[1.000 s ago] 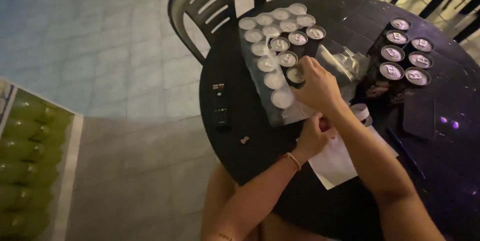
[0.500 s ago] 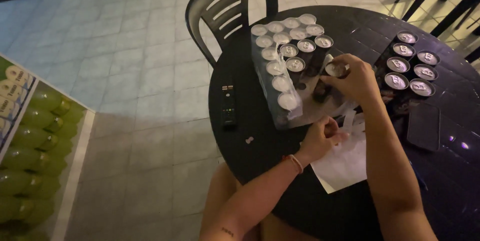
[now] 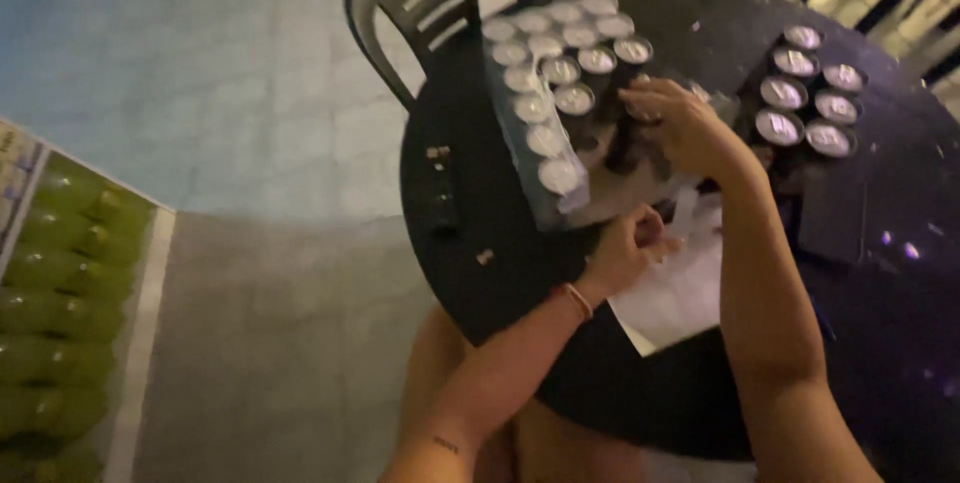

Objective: The person sits at a table and applies circular labels to beverage cans. They tear labels from a roll, place them on the cans, and smooth them down. The person handles multiple cans, moving them between a plastic tray and the table surface.

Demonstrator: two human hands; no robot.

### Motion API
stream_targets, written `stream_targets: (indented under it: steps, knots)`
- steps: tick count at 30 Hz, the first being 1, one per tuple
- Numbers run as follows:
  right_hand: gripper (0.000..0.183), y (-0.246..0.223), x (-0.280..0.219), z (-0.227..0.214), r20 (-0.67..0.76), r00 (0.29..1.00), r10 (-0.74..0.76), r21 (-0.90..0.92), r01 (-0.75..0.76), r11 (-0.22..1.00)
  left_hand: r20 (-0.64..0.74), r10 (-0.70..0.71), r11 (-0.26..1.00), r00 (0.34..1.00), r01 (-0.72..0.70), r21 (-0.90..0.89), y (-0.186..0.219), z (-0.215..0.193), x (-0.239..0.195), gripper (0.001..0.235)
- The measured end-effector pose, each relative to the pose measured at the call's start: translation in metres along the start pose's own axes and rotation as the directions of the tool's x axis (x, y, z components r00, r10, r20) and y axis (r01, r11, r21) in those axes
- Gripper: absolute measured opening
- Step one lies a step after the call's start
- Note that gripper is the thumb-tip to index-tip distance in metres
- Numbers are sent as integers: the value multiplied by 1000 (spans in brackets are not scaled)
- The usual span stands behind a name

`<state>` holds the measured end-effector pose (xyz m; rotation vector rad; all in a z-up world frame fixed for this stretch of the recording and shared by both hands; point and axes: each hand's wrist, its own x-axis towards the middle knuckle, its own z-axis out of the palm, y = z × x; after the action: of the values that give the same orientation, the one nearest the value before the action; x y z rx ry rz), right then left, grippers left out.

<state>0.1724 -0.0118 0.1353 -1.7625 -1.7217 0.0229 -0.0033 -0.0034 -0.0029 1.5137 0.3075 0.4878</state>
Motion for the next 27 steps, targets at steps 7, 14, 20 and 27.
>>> stream_targets:
  steps: [7, 14, 20, 27]
  knots:
    - [46, -38, 2, -9, -182, 974, 138, -64, -151, 986, 12, -22, 999, 1000, 22, 33, 39, -4, -12, 33]
    - [46, -34, 4, 3, -323, 923, 209, -235, -293, 927, 33, -75, 995, 997, 73, 65, 54, -6, -15, 30]
    - [41, -33, 5, -8, -72, 981, 181, -91, -188, 978, 48, -48, 997, 998, 45, 58, 57, -8, -17, 28]
    - [43, -36, 4, -17, 174, 985, -20, 49, 12, 999, 53, -60, 994, 997, 54, 93, 53, -7, -16, 32]
